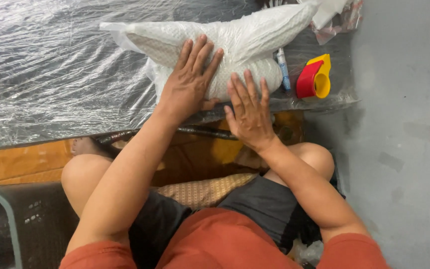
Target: Compressing a cushion by vacuuming air out of its plastic bag and sealing it with tape.
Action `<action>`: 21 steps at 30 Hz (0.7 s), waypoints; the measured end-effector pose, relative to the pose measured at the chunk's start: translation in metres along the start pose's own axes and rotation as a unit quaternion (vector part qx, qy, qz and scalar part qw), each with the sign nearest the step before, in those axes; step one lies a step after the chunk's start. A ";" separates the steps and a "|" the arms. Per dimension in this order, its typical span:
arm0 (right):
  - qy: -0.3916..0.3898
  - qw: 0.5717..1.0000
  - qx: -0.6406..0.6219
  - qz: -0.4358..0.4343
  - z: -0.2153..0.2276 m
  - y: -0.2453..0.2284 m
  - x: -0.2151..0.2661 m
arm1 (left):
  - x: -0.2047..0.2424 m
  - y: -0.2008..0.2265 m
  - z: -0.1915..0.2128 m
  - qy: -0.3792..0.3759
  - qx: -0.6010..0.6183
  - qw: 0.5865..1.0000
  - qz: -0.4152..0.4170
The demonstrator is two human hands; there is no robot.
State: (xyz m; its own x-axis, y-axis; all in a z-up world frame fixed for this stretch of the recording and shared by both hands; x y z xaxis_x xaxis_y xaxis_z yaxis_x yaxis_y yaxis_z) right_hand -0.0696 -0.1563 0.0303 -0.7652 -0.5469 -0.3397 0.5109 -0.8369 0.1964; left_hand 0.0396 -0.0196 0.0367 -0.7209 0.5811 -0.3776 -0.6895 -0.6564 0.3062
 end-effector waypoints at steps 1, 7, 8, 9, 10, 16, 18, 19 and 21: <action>-0.016 1.000 -0.011 -0.010 -0.008 0.009 -0.001 | -0.001 -0.001 0.002 0.006 0.001 1.000 -0.004; -0.031 0.999 0.025 -0.005 0.004 0.003 -0.011 | 0.006 0.001 0.002 0.004 0.024 1.000 -0.006; -0.031 0.999 0.023 0.001 0.006 0.010 -0.020 | 0.006 -0.002 0.003 0.005 0.023 1.000 -0.001; -0.028 0.999 0.039 0.005 0.011 0.015 -0.025 | 0.005 -0.001 0.002 0.010 0.026 1.000 -0.003; -0.024 0.998 0.056 0.009 0.016 0.020 -0.029 | 0.005 0.001 0.002 0.015 0.028 0.999 -0.006; 0.031 0.999 -0.020 0.007 0.035 0.049 -0.067 | 0.007 0.000 -0.005 0.001 -0.032 0.999 0.002; 0.011 1.000 -0.009 0.024 0.026 0.055 -0.073 | 0.007 0.002 -0.005 0.006 -0.019 1.000 -0.004; -0.007 0.999 -0.004 0.049 0.020 0.057 -0.080 | 0.008 0.000 -0.003 0.012 -0.012 1.000 0.000; 0.014 0.999 -0.007 0.050 0.033 0.064 -0.094 | 0.009 0.001 0.000 0.013 -0.017 1.000 0.001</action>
State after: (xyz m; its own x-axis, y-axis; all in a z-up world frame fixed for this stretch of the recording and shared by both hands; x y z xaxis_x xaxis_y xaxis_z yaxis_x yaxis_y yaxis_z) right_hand 0.0219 -0.1592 0.1055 -0.6986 -0.6264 -0.3457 0.5899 -0.7777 0.2172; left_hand 0.0321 -0.0151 0.0333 -0.7202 0.5674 -0.3991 -0.6848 -0.6736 0.2781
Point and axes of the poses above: each hand's wrist, its own x-axis away from the middle knuckle, its own z-axis out of the back of the hand, y = z × x, the point moved 5 cm from there along -x, towards the middle knuckle, and after that the axes turned 13 degrees about z, right-handed, at the moved point
